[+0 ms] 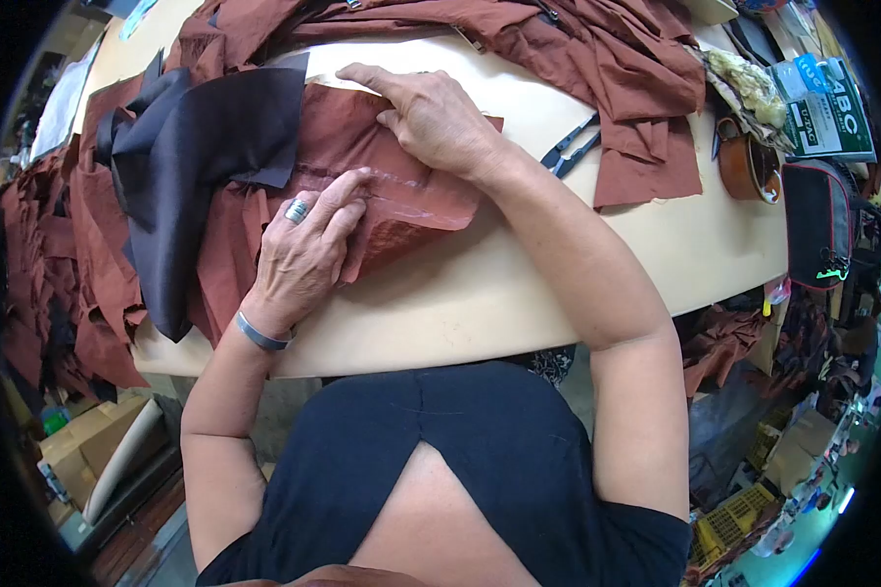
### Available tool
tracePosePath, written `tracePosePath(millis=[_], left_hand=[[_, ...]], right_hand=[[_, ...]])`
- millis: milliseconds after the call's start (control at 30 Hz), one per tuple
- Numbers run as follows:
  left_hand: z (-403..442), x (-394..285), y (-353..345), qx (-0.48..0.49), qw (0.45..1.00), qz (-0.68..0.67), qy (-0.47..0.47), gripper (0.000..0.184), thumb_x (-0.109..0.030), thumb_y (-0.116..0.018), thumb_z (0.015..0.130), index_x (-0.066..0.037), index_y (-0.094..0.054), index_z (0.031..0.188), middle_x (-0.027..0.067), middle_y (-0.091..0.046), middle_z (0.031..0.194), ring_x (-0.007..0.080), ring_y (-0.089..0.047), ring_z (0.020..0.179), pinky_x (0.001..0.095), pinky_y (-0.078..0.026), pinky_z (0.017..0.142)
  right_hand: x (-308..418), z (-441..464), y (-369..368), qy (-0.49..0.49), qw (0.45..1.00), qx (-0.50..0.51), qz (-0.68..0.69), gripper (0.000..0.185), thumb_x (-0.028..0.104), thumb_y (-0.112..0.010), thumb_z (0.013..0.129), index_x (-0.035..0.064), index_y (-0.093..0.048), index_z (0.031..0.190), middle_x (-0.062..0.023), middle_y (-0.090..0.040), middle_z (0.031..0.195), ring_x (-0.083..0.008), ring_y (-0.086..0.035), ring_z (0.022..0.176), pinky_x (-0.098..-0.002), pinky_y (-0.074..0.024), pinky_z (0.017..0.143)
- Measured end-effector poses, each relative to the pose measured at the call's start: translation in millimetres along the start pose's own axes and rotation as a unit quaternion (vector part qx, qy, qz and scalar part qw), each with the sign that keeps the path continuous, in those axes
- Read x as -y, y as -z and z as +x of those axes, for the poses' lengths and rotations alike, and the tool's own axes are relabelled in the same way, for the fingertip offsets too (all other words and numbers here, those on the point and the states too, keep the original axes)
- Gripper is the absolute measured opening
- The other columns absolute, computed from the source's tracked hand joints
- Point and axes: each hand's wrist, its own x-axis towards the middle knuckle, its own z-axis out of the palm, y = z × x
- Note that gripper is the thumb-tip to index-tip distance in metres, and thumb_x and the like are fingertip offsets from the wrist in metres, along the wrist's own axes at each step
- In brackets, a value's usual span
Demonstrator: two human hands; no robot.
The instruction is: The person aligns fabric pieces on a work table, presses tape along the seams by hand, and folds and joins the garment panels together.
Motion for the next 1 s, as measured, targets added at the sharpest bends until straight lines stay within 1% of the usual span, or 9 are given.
tracePosePath(millis=[200,433,633,733,833,867,900,967,1000], left_hand=[[-0.9,1.2,1.1,0.003,1.0,0.013,-0.029,0.026,-0.014,-0.055,0.075,-0.006,-0.056,0.1,0.0053,-0.052,0.128,0.0217,-0.057,0.091,0.0314,-0.046,0.079],[0.7,-1.9,6.2,0.033,0.995,0.064,-0.076,0.021,-0.015,-0.05,0.079,-0.016,-0.054,0.1,0.003,-0.051,0.131,0.0251,-0.058,0.092,0.033,-0.048,0.078],[1.2,-4.7,10.5,0.072,0.988,0.078,-0.109,0.027,-0.016,-0.049,0.081,-0.018,-0.05,0.108,0.0022,-0.048,0.135,0.0283,-0.059,0.092,0.0333,-0.049,0.075],[0.9,-7.6,16.0,0.062,0.992,0.048,-0.102,0.032,-0.01,-0.051,0.079,-0.015,-0.053,0.11,0.0061,-0.051,0.13,0.0298,-0.059,0.093,0.0343,-0.051,0.075],[-4.2,-10.6,14.8,-0.004,0.992,-0.123,-0.026,0.036,-0.009,-0.053,0.075,-0.006,-0.054,0.111,0.0123,-0.051,0.124,0.029,-0.057,0.098,0.0335,-0.051,0.076],[-3.0,-8.6,14.0,-0.025,0.995,-0.095,-0.029,0.035,-0.007,-0.052,0.075,-0.001,-0.056,0.109,0.0138,-0.054,0.117,0.027,-0.057,0.099,0.0329,-0.051,0.078],[-1.8,-5.9,14.8,-0.031,0.996,-0.084,-0.023,0.034,-0.007,-0.052,0.075,0.0,-0.056,0.108,0.013,-0.054,0.112,0.0274,-0.057,0.099,0.0335,-0.051,0.079],[-5.0,-1.2,8.3,0.009,0.999,-0.052,0.007,0.034,-0.006,-0.051,0.074,0.001,-0.057,0.107,0.0127,-0.054,0.11,0.0275,-0.057,0.1,0.0337,-0.05,0.081],[-6.0,0.4,4.6,-0.002,0.999,-0.046,-0.002,0.034,-0.006,-0.052,0.074,0.001,-0.057,0.107,0.0126,-0.054,0.111,0.0273,-0.056,0.1,0.0341,-0.05,0.082]], right_hand=[[-4.7,0.4,-3.2,0.026,0.999,-0.019,0.007,0.05,0.0,-0.062,0.074,0.017,-0.052,0.121,-0.0163,-0.064,0.092,-0.0357,-0.061,0.082,-0.0438,-0.0483,0.074],[-4.4,0.1,-2.6,0.019,1.0,-0.012,0.0,0.05,0.001,-0.063,0.074,0.0174,-0.053,0.121,-0.0165,-0.064,0.092,-0.0358,-0.06,0.082,-0.0435,-0.0485,0.073],[-6.0,-1.4,-2.6,0.016,1.0,0.012,0.007,0.054,0.0,-0.06,0.078,0.0172,-0.049,0.127,-0.0166,-0.062,0.108,-0.0335,-0.061,0.091,-0.0396,-0.0479,0.082],[-5.8,-5.4,-3.0,0.046,0.998,-0.029,-0.008,0.051,0.0,-0.062,0.074,0.0161,-0.052,0.121,-0.0165,-0.064,0.095,-0.0354,-0.06,0.085,-0.0417,-0.0493,0.075],[0.4,-16.1,13.3,-0.012,0.998,0.053,-0.014,0.054,0.0,-0.059,0.078,0.0162,-0.049,0.128,-0.0161,-0.061,0.111,-0.0334,-0.06,0.094,-0.0398,-0.0474,0.084],[0.2,-17.3,17.1,-0.017,0.998,0.061,-0.005,0.054,0.0,-0.059,0.078,0.0162,-0.048,0.128,-0.0164,-0.061,0.109,-0.0335,-0.06,0.093,-0.0398,-0.0476,0.083],[0.2,-19.0,20.1,-0.023,0.997,0.07,0.005,0.055,0.0,-0.059,0.078,0.0161,-0.047,0.129,-0.0167,-0.062,0.108,-0.0336,-0.06,0.092,-0.0398,-0.0477,0.082],[2.8,-18.2,20.3,-0.015,0.998,0.058,-0.004,0.056,0.0,-0.06,0.078,0.0162,-0.046,0.129,-0.0173,-0.062,0.103,-0.0332,-0.06,0.089,-0.0397,-0.0479,0.08],[5.2,-14.7,17.9,0.0,0.999,0.036,-0.023,0.057,-0.001,-0.06,0.077,0.0164,-0.046,0.13,-0.0176,-0.062,0.1,-0.0326,-0.06,0.087,-0.0395,-0.048,0.079]])
